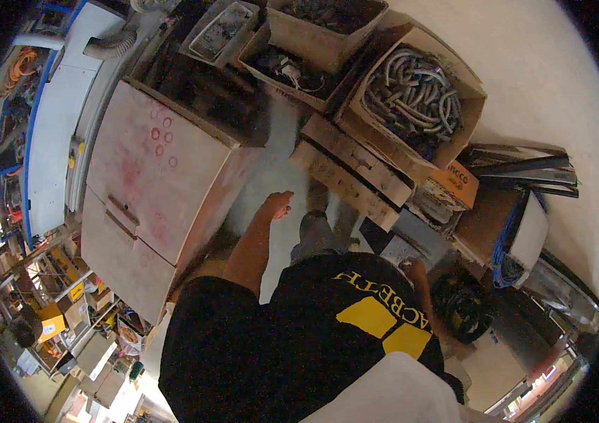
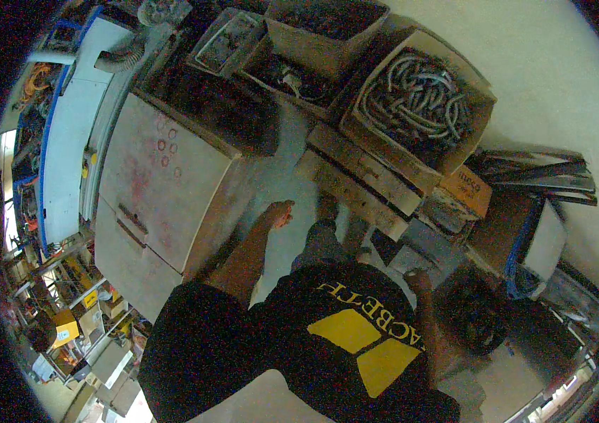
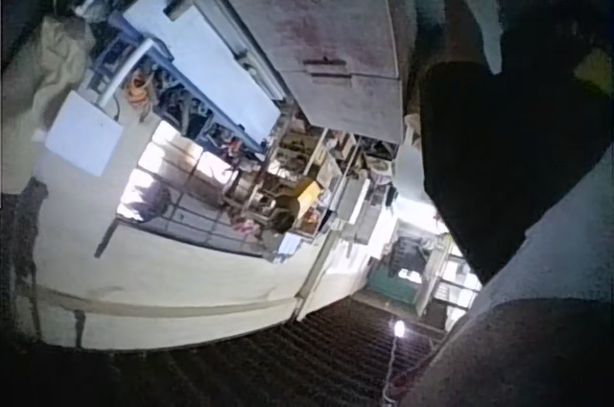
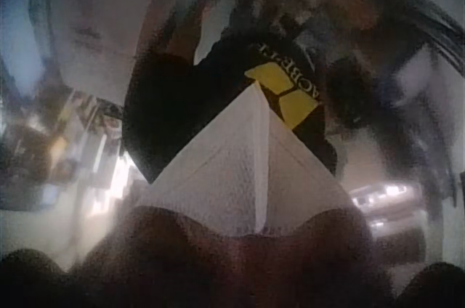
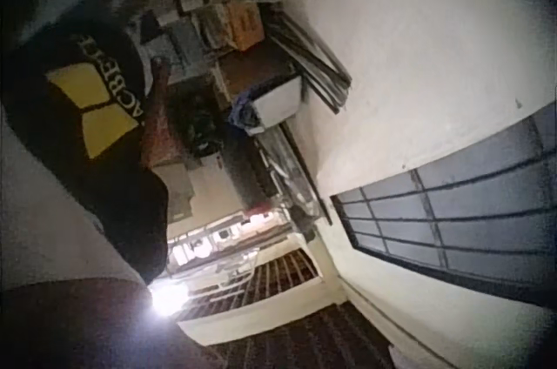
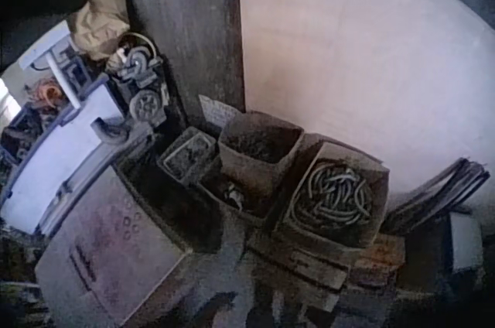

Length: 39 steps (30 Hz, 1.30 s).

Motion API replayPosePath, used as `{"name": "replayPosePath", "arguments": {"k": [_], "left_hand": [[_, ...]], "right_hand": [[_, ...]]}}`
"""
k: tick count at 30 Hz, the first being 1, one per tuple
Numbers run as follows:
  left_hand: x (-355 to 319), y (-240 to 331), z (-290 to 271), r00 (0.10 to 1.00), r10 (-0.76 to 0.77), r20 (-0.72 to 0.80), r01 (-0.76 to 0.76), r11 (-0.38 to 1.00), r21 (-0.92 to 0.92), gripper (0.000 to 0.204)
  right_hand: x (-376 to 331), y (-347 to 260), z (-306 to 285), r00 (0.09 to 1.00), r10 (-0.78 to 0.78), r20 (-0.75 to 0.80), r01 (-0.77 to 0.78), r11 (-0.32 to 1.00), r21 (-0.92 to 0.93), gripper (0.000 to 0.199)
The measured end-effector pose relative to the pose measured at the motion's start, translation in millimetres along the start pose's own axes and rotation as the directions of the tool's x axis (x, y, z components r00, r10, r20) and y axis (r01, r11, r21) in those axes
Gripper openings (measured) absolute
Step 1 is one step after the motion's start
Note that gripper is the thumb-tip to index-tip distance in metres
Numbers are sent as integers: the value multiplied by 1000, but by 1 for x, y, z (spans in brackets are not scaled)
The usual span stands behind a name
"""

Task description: Sort tools and hardware components into a storage container.

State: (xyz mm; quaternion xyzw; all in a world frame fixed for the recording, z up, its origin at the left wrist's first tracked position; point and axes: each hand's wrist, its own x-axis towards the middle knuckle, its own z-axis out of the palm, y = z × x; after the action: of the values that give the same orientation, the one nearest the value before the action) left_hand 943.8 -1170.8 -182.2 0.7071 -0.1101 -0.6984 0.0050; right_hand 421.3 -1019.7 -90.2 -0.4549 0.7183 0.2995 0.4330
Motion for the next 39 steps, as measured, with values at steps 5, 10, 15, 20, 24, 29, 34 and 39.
{"name": "replayPosePath", "arguments": {"k": [5,10,15,20,24,29,34,39], "left_hand": [[23,-18,-14,997,74,35,-74,997,-16,39],[-2,-1,-22,1000,2,-20,-2,1000,-7,40],[6,-11,-34,999,-12,-52,13,1000,11,41],[-18,-30,-32,999,-13,-48,7,991,-134,41],[-13,-26,-26,992,-123,-16,122,992,-42,40],[16,-30,-34,969,200,147,-147,939,-312,32],[-2,13,-49,823,13,567,232,905,-357,45],[-93,92,44,862,29,506,36,992,-118,50]], "right_hand": [[18,-70,-32,961,-201,-189,191,979,-68,47],[27,-187,-132,763,-598,-245,521,793,-314,44],[-38,-318,-286,232,-695,-680,841,495,-219,23],[-138,-361,-341,170,-379,-910,867,496,-45,31],[-111,-320,-299,229,-409,-883,795,603,-72,22],[-38,-226,-136,806,-305,-506,486,830,274,33],[-16,-62,75,885,-55,-462,191,949,252,36],[-24,39,235,944,165,-286,-130,982,137,28]]}}
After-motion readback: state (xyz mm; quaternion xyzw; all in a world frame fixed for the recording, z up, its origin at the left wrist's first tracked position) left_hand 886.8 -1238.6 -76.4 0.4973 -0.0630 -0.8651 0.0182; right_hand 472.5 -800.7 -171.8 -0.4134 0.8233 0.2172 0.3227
